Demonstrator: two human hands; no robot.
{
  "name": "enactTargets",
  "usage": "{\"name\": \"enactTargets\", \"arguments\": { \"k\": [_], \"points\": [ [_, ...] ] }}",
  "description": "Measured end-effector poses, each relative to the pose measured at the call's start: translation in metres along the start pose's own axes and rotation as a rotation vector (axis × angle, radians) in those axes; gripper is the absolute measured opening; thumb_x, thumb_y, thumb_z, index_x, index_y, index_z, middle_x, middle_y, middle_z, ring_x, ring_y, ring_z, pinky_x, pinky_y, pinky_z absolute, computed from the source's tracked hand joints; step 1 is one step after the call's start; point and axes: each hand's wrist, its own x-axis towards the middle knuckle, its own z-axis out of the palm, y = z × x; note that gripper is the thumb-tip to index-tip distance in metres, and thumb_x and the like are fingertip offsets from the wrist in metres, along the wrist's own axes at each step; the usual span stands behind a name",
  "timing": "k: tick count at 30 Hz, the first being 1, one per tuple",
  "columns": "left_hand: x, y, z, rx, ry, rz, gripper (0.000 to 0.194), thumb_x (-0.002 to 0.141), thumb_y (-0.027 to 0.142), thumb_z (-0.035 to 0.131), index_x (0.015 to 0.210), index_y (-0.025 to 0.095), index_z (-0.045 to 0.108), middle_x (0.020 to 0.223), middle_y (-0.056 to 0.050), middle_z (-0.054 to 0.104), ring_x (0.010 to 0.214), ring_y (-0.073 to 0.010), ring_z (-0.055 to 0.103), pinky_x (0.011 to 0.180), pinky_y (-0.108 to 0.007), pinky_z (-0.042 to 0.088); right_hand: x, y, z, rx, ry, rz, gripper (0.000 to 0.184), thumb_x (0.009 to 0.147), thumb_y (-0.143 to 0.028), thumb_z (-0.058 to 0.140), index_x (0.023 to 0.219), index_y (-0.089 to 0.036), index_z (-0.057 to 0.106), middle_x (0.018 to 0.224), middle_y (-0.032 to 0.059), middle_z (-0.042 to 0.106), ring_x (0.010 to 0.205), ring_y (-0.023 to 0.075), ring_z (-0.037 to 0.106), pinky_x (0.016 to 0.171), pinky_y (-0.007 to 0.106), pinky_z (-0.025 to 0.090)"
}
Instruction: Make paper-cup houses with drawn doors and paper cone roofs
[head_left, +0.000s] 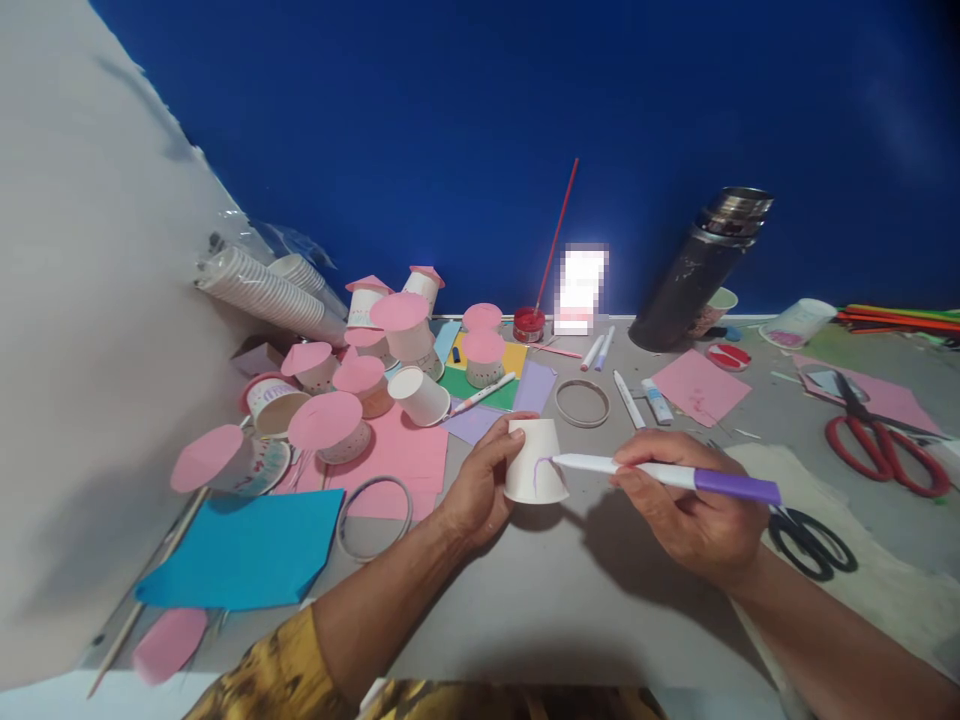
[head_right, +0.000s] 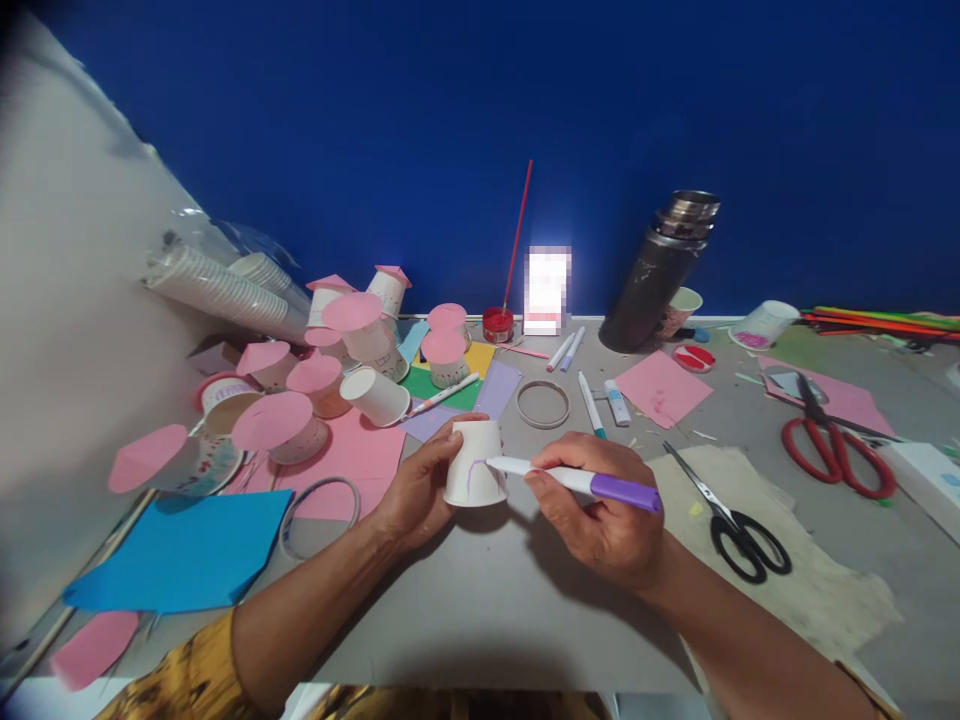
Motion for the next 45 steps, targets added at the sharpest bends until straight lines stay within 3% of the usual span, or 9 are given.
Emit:
{"name": "enactTargets", "arguments": {
  "k": [8,27,33,38,45],
  "points": [
    [-0.0002,-0.0005,-0.0011,0.013,0.005,-0.002,0.034,0.076,0.032,0.077,0.107,0.019,0.068,0.092,-0.005,0.068,0.081,-0.019,0.064,0.067,-0.027,0.051,0.0008,-0.0007,0.0008,0.0,-0.022,-0.02,0.007,0.092,-0.017,0.063,0.089,-0.022,0.065,0.066,-0.0012,0.07,0.053,0.0148,0.064,0.052,0.026,0.05],
    [-0.0003,0.0009,0.0001,-0.044,-0.002,-0.022,0.032,0.076,0.029,0.077,0.104,0.018,0.07,0.091,-0.005,0.067,0.079,-0.0182,0.063,0.071,-0.029,0.054,-0.0012,-0.0001,-0.0005,-0.02,0.002,0.003,0.008,0.093,-0.018,0.062,0.089,-0.023,0.066,0.066,-0.0005,0.07,0.054,0.017,0.065,0.052,0.03,0.05],
    [0.0003,0.001,-0.0011,-0.052,0.04,-0.057,0.03,0.08,0.031,0.073,0.106,0.016,0.071,0.092,-0.007,0.069,0.077,-0.0187,0.064,0.07,-0.029,0.054,-0.0005,0.001,-0.0023,-0.047,0.04,0.004,0.008,0.091,-0.016,0.064,0.086,-0.022,0.065,0.066,-0.0011,0.069,0.053,0.0154,0.063,0.051,0.028,0.048],
    [0.0004,0.0027,0.0006,-0.097,0.053,-0.069,0.029,0.081,0.027,0.07,0.107,0.015,0.071,0.089,-0.007,0.068,0.074,-0.0174,0.063,0.068,-0.028,0.055,0.0007,-0.0003,-0.0032,-0.013,-0.002,0.012,0.009,0.091,-0.018,0.063,0.083,-0.022,0.065,0.064,-0.0005,0.068,0.052,0.0153,0.064,0.05,0.027,0.049],
    [0.0008,0.0048,0.0038,-0.153,0.116,-0.114,0.029,0.083,0.025,0.065,0.11,0.013,0.067,0.09,-0.01,0.07,0.078,-0.0232,0.07,0.073,-0.036,0.06,-0.0031,0.0003,-0.0024,0.017,-0.001,0.022,0.008,0.091,-0.017,0.062,0.085,-0.021,0.063,0.066,-0.0003,0.067,0.054,0.0146,0.064,0.053,0.027,0.049]
  ]
}}
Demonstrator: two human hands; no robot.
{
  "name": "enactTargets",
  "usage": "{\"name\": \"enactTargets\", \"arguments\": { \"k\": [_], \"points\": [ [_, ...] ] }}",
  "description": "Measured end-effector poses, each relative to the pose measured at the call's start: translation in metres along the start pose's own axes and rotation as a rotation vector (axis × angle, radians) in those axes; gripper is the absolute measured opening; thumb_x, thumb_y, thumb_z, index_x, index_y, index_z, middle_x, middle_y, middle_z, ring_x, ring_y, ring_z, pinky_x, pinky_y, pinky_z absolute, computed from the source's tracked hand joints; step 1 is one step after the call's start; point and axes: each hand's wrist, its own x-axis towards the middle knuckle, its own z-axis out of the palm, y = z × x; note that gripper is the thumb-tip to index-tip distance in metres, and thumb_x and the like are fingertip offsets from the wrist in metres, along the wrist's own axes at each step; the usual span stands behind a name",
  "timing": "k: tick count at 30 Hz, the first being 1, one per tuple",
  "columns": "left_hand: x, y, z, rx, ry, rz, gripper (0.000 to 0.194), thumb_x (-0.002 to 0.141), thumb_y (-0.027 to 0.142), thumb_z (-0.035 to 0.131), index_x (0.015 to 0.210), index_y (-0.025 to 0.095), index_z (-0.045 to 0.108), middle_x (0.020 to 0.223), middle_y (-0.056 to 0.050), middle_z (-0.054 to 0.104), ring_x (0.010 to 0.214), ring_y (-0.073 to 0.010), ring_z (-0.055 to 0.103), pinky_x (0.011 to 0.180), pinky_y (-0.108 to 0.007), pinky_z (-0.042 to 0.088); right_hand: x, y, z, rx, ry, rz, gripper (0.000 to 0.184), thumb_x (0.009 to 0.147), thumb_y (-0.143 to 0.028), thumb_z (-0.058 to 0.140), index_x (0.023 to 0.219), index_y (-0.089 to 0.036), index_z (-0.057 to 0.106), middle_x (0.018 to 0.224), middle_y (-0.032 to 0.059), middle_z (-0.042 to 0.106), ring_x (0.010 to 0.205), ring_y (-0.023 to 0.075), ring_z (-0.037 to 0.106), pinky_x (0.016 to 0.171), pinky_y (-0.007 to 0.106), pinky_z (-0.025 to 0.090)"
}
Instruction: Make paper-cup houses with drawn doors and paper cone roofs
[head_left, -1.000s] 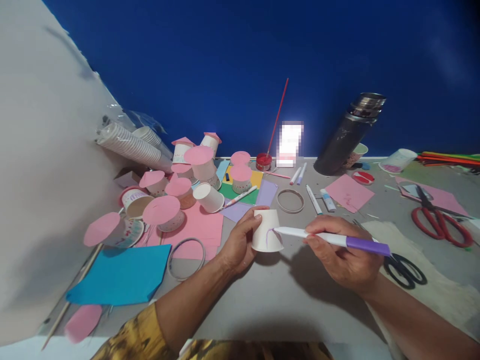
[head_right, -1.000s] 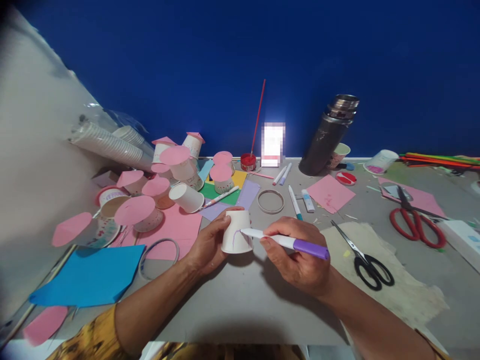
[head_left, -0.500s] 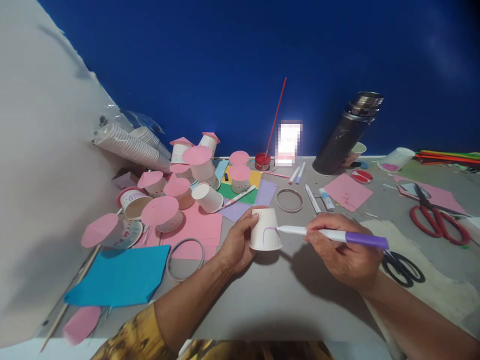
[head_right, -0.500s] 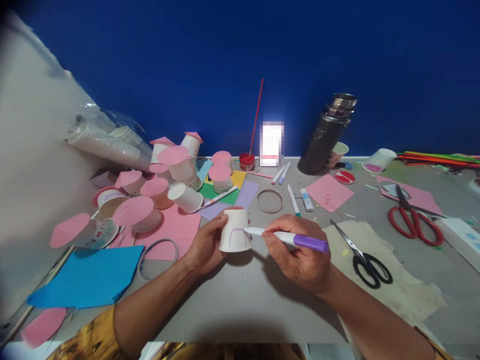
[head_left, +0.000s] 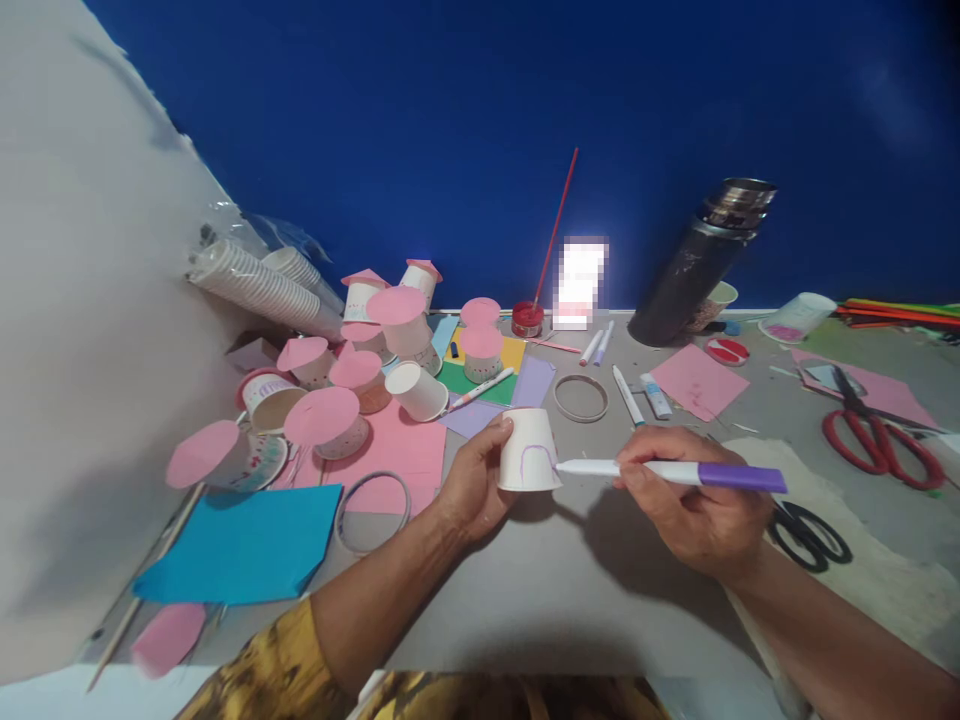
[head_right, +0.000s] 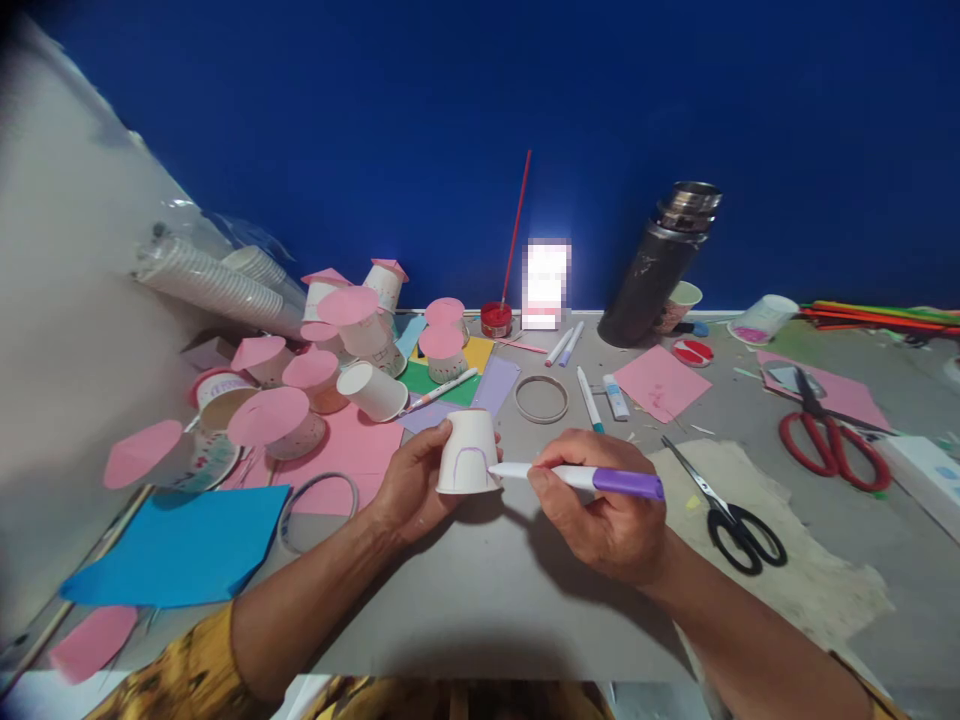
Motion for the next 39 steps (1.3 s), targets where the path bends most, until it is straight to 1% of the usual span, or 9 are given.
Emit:
{"name": "enactTargets", "arguments": {
  "k": [3,7,11,16,23,29,31,36,39],
  "points": [
    [0.001,0.0,-0.001,-0.013,0.008,-0.003,0.029,0.085,0.025,0.064,0.111,0.013,0.065,0.092,-0.012,0.072,0.08,-0.0258,0.072,0.074,-0.039,0.061,0.0,0.0,0.0,0.017,-0.033,-0.002,0.009,0.091,-0.016,0.061,0.083,-0.02,0.063,0.065,-0.0004,0.066,0.054,0.0143,0.062,0.053,0.027,0.048],
    [0.003,-0.001,-0.003,-0.011,0.015,0.015,0.03,0.084,0.028,0.066,0.11,0.013,0.065,0.094,-0.013,0.072,0.081,-0.0267,0.072,0.075,-0.04,0.061,0.001,0.0,-0.001,0.053,-0.067,0.012,0.011,0.09,-0.017,0.06,0.08,-0.021,0.062,0.062,-0.0012,0.063,0.051,0.014,0.059,0.05,0.027,0.046],
    [0.003,-0.003,-0.004,0.064,-0.001,0.058,0.032,0.08,0.029,0.07,0.108,0.014,0.067,0.096,-0.013,0.071,0.084,-0.0265,0.07,0.073,-0.038,0.06,-0.001,0.0,0.0,0.073,-0.018,0.043,0.009,0.09,-0.017,0.062,0.084,-0.022,0.064,0.065,-0.0012,0.065,0.053,0.0148,0.061,0.052,0.028,0.048],
    [0.001,-0.004,-0.003,0.142,-0.068,0.128,0.036,0.075,0.033,0.076,0.106,0.017,0.069,0.091,-0.006,0.065,0.08,-0.0212,0.064,0.07,-0.034,0.059,-0.002,0.0,0.001,0.074,-0.067,0.025,0.006,0.092,-0.019,0.063,0.087,-0.022,0.065,0.066,-0.0014,0.068,0.054,0.0143,0.064,0.052,0.026,0.049],
    [0.0,-0.005,-0.003,0.22,-0.05,0.185,0.043,0.072,0.037,0.081,0.108,0.018,0.065,0.091,-0.003,0.066,0.076,-0.016,0.059,0.062,-0.024,0.052,0.003,-0.004,0.003,0.118,-0.114,-0.02,0.005,0.092,-0.018,0.062,0.09,-0.021,0.065,0.069,0.0004,0.07,0.055,0.0136,0.064,0.051,0.025,0.048],
    [-0.002,-0.004,-0.001,0.222,-0.043,0.204,0.044,0.071,0.036,0.082,0.106,0.018,0.064,0.082,-0.001,0.063,0.069,-0.013,0.055,0.056,-0.021,0.047,0.007,-0.007,0.003,0.162,-0.186,-0.046,0.011,0.094,-0.018,0.058,0.084,-0.021,0.062,0.061,-0.0018,0.063,0.049,0.0117,0.056,0.048,0.025,0.043],
    [-0.002,-0.004,-0.002,0.22,-0.042,0.198,0.044,0.071,0.037,0.082,0.106,0.018,0.065,0.084,-0.001,0.063,0.07,-0.0135,0.056,0.057,-0.022,0.048,0.005,-0.006,0.003,0.161,-0.176,-0.033,0.01,0.094,-0.018,0.059,0.085,-0.021,0.062,0.063,-0.0015,0.064,0.05,0.0121,0.057,0.048,0.025,0.044],
    [0.0,-0.005,-0.003,0.209,-0.074,0.16,0.045,0.072,0.039,0.081,0.109,0.019,0.065,0.091,-0.004,0.065,0.08,-0.0175,0.06,0.067,-0.026,0.052,-0.002,0.001,0.001,0.038,-0.05,0.018,0.005,0.094,-0.018,0.063,0.092,-0.023,0.065,0.069,-0.0012,0.069,0.056,0.0149,0.064,0.053,0.027,0.049],
    [0.001,-0.006,-0.004,0.212,-0.084,0.158,0.044,0.073,0.039,0.08,0.11,0.019,0.065,0.095,-0.005,0.067,0.081,-0.0172,0.059,0.067,-0.026,0.052,-0.004,0.004,0.001,0.019,-0.048,0.01,0.005,0.094,-0.019,0.064,0.094,-0.024,0.065,0.07,-0.001,0.07,0.058,0.016,0.066,0.055,0.028,0.049]
  ]
}}
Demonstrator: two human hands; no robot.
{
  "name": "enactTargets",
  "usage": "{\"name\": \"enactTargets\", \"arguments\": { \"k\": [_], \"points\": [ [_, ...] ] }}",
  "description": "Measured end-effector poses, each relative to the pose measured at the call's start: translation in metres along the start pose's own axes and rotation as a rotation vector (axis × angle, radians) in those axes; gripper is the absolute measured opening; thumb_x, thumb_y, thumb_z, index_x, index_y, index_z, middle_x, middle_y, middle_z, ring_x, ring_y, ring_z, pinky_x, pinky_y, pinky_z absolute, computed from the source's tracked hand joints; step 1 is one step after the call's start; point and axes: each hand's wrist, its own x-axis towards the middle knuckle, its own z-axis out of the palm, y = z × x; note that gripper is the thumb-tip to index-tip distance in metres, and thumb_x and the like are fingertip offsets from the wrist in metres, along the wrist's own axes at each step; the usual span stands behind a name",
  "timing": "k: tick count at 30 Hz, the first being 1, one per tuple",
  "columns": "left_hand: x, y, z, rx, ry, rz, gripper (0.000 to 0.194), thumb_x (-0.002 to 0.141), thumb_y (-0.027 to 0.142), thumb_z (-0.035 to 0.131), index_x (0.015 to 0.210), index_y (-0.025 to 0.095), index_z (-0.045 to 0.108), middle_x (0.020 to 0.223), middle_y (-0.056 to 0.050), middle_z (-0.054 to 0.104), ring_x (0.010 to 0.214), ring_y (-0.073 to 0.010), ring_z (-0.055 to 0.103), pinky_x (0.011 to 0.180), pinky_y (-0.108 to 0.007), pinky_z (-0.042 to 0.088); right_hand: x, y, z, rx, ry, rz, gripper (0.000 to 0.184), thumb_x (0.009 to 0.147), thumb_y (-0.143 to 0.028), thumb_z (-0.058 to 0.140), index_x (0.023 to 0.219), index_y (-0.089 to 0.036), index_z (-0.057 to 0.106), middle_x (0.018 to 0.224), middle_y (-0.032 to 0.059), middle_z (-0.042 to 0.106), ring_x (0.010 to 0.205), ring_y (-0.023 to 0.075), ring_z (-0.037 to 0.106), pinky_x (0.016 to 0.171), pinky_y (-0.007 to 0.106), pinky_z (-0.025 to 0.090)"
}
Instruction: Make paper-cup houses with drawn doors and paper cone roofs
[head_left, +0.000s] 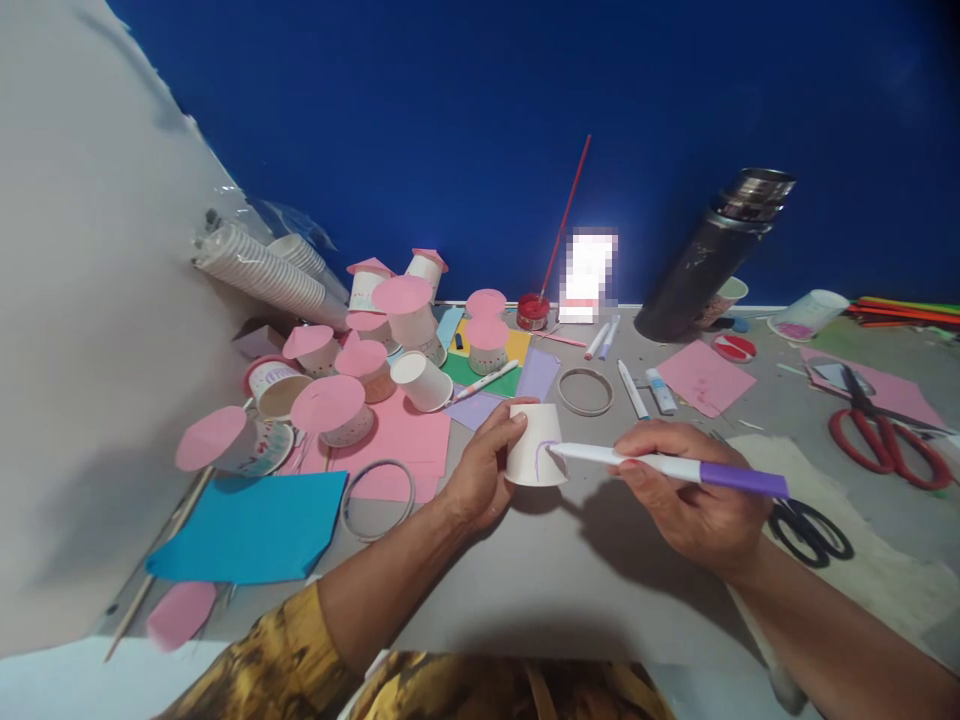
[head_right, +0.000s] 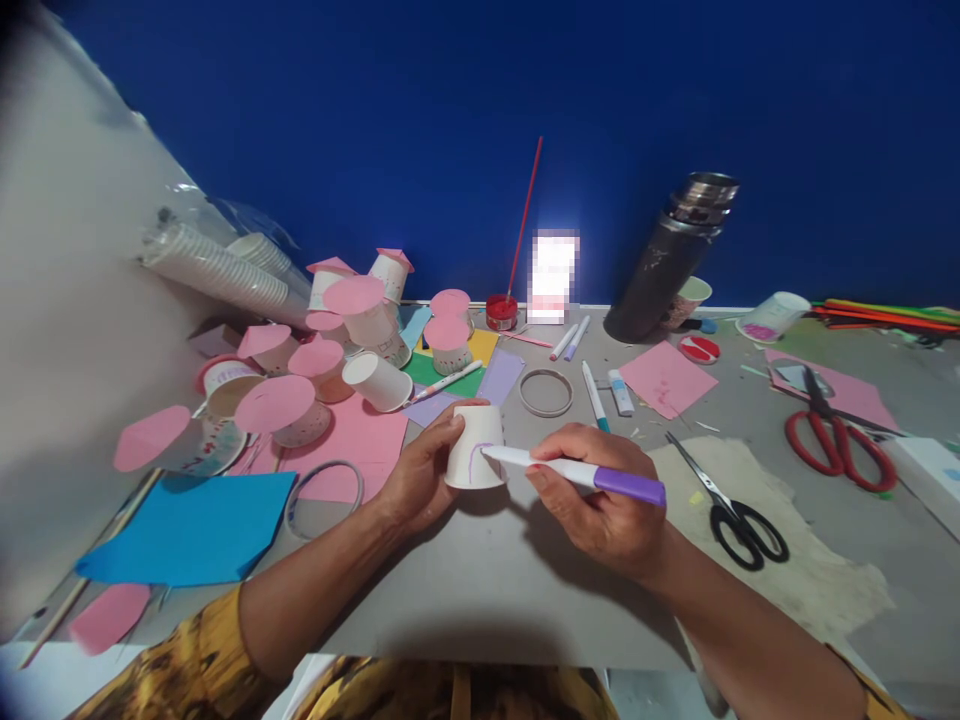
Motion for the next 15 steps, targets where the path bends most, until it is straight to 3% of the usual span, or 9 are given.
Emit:
{"name": "enactTargets", "arguments": {
  "k": [7,15],
  "points": [
    [-0.002,0.002,0.001,0.002,0.013,-0.006,0.042,0.073,0.038,0.08,0.108,0.02,0.066,0.093,-0.004,0.066,0.08,-0.0195,0.06,0.066,-0.03,0.054,0.006,-0.006,0.0,0.05,-0.072,-0.011,0.007,0.093,-0.017,0.061,0.09,-0.023,0.064,0.067,-0.0004,0.068,0.053,0.0152,0.062,0.05,0.028,0.048],
    [-0.001,0.002,0.001,-0.001,0.033,0.006,0.037,0.074,0.037,0.079,0.104,0.018,0.068,0.089,-0.004,0.065,0.076,-0.0169,0.06,0.064,-0.026,0.05,0.01,-0.009,-0.001,0.149,-0.129,-0.043,0.009,0.092,-0.016,0.058,0.087,-0.022,0.062,0.063,-0.0013,0.064,0.05,0.0132,0.058,0.047,0.026,0.044]
  ]
}}
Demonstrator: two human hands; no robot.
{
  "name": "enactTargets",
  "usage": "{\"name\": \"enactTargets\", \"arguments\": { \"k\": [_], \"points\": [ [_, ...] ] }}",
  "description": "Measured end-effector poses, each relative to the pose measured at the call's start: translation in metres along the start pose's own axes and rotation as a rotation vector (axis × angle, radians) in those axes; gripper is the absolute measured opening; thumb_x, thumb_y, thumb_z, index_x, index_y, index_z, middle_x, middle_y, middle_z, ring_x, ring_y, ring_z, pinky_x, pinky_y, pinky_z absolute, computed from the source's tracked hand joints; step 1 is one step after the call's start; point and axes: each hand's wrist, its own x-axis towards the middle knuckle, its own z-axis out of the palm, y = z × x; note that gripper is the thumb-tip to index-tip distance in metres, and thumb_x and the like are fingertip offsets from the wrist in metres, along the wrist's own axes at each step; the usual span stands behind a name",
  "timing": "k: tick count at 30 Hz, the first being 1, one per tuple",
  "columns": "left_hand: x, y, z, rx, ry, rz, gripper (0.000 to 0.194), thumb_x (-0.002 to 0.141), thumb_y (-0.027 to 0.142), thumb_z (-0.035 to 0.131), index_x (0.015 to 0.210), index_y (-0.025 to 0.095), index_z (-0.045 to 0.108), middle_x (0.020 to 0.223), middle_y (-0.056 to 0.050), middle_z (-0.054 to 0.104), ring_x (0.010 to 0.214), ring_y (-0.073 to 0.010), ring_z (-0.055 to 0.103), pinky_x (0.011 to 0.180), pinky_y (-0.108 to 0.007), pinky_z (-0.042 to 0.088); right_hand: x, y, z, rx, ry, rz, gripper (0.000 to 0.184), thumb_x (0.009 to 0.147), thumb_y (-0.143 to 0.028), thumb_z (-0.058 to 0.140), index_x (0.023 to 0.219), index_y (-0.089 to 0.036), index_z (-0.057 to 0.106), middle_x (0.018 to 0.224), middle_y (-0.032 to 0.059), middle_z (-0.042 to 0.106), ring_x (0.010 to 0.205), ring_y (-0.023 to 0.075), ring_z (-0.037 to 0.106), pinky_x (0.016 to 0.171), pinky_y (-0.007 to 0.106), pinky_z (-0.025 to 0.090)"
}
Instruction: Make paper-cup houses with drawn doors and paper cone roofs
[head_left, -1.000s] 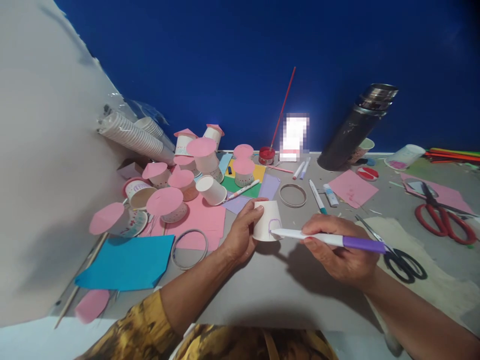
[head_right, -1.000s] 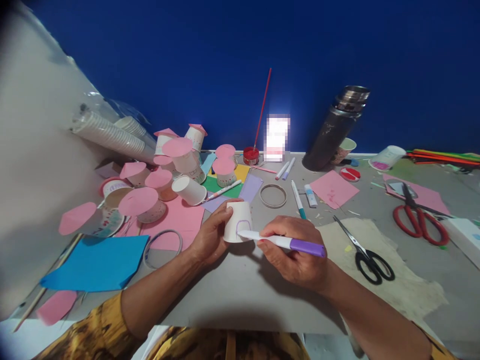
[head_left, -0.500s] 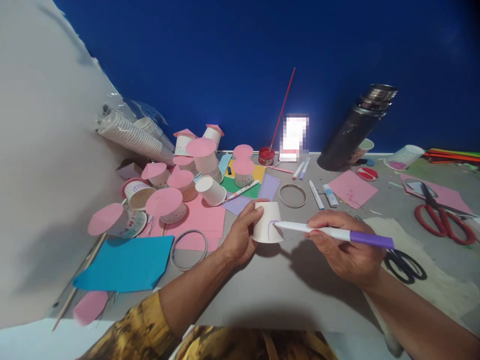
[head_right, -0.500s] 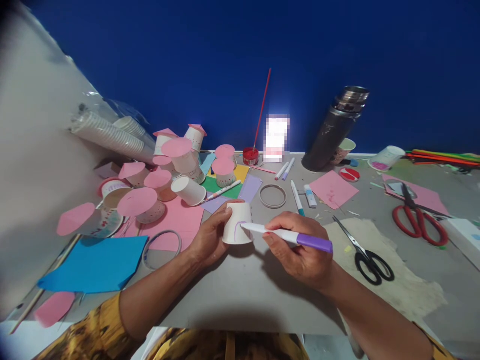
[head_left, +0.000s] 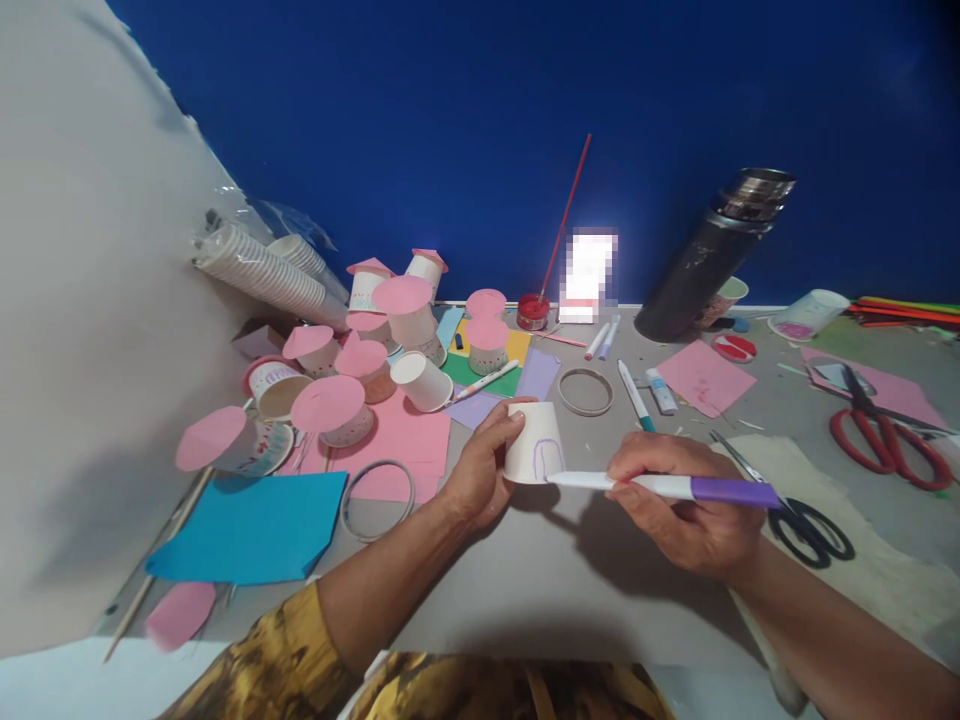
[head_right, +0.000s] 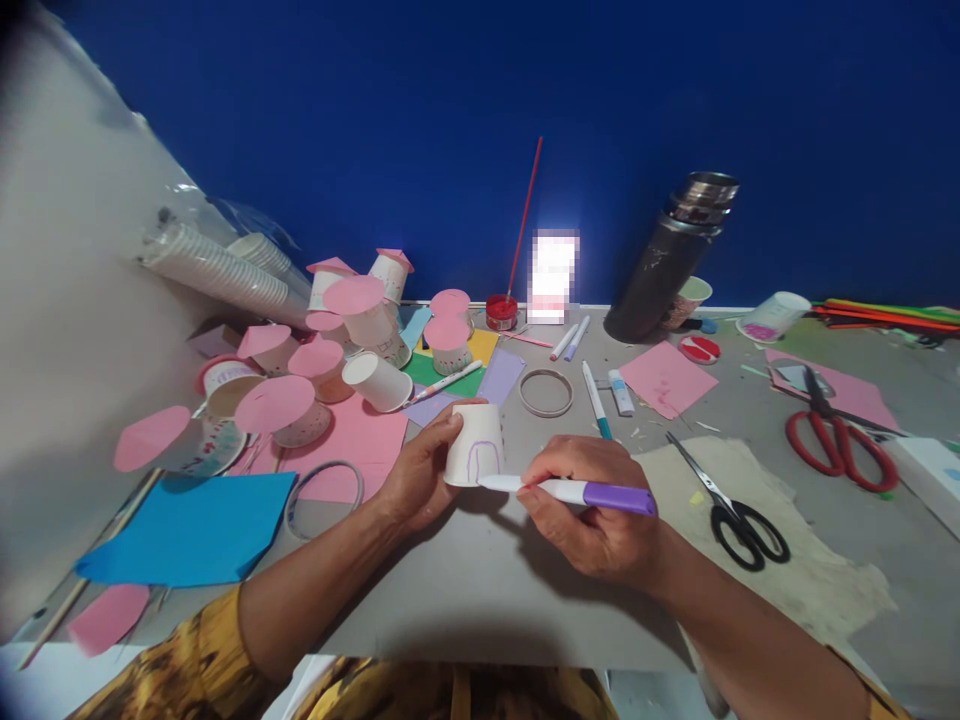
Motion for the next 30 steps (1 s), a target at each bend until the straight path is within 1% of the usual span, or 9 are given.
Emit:
{"name": "enactTargets", "arguments": {
  "k": [5,9,12,14,19,23,27,28,30],
  "points": [
    [-0.0021,0.0004,0.0007,-0.016,-0.033,-0.029,0.038,0.075,0.037,0.079,0.107,0.02,0.066,0.093,-0.004,0.065,0.08,-0.0194,0.062,0.069,-0.03,0.053,-0.0058,0.0038,0.001,-0.098,0.102,0.037,0.008,0.091,-0.015,0.063,0.092,-0.023,0.065,0.07,0.0,0.07,0.057,0.0162,0.066,0.053,0.028,0.05],
    [-0.0023,0.0001,0.0006,-0.005,-0.038,-0.022,0.039,0.075,0.037,0.079,0.108,0.02,0.065,0.093,-0.005,0.066,0.083,-0.0204,0.063,0.069,-0.029,0.053,-0.004,0.0022,0.0009,-0.06,0.057,0.032,0.009,0.091,-0.015,0.062,0.093,-0.024,0.064,0.07,0.0009,0.07,0.057,0.0166,0.065,0.053,0.029,0.049],
    [-0.0011,-0.0004,-0.0002,0.011,-0.023,-0.002,0.039,0.075,0.037,0.078,0.107,0.019,0.066,0.09,-0.004,0.065,0.079,-0.0185,0.061,0.065,-0.027,0.051,-0.0002,-0.0005,0.0002,-0.004,-0.005,0.004,0.008,0.092,-0.015,0.059,0.088,-0.022,0.063,0.064,-0.0008,0.066,0.051,0.0137,0.059,0.049,0.027,0.045],
    [-0.0009,-0.0004,-0.0004,0.021,-0.015,-0.001,0.038,0.075,0.037,0.078,0.106,0.019,0.066,0.088,-0.003,0.064,0.076,-0.0175,0.06,0.063,-0.026,0.049,0.0013,-0.0015,-0.0001,0.013,-0.023,-0.015,0.009,0.093,-0.016,0.058,0.086,-0.021,0.062,0.063,-0.0015,0.064,0.05,0.0128,0.058,0.047,0.026,0.044],
    [-0.0032,0.0005,0.0011,0.019,-0.037,-0.011,0.038,0.076,0.037,0.078,0.108,0.02,0.066,0.091,-0.003,0.065,0.077,-0.018,0.061,0.066,-0.028,0.052,0.0003,-0.0011,0.0005,-0.066,0.057,0.017,0.007,0.092,-0.017,0.061,0.09,-0.022,0.065,0.068,0.0006,0.069,0.053,0.0149,0.062,0.049,0.027,0.047],
    [-0.0032,0.0006,0.0012,0.014,-0.016,-0.02,0.039,0.074,0.037,0.079,0.106,0.019,0.067,0.091,-0.004,0.066,0.078,-0.019,0.062,0.067,-0.029,0.052,-0.0035,0.0018,0.0005,0.007,0.035,0.028,0.007,0.091,-0.017,0.061,0.088,-0.022,0.065,0.064,-0.0013,0.067,0.049,0.0136,0.059,0.048,0.026,0.045],
    [-0.0028,0.0007,0.001,-0.016,-0.025,-0.029,0.038,0.074,0.037,0.078,0.106,0.019,0.067,0.094,-0.006,0.068,0.08,-0.0208,0.064,0.069,-0.031,0.054,-0.0068,0.0058,-0.0006,-0.092,0.139,0.064,0.005,0.09,-0.018,0.065,0.09,-0.022,0.067,0.07,0.001,0.071,0.056,0.0161,0.066,0.054,0.027,0.05],
    [-0.0028,0.0008,0.0011,-0.021,-0.024,-0.034,0.037,0.075,0.037,0.078,0.106,0.019,0.068,0.094,-0.007,0.068,0.08,-0.021,0.064,0.069,-0.032,0.054,-0.0068,0.0061,-0.001,-0.106,0.145,0.064,0.005,0.09,-0.018,0.066,0.09,-0.022,0.067,0.07,0.001,0.071,0.057,0.0163,0.066,0.054,0.027,0.05],
    [-0.0027,0.0009,0.0014,-0.03,-0.016,-0.043,0.036,0.075,0.036,0.077,0.105,0.018,0.069,0.091,-0.006,0.067,0.078,-0.0205,0.063,0.069,-0.031,0.054,-0.0059,0.0059,-0.0014,-0.069,0.103,0.046,0.006,0.09,-0.017,0.064,0.088,-0.022,0.066,0.067,0.0,0.069,0.053,0.015,0.063,0.051,0.027,0.047]
  ]
}}
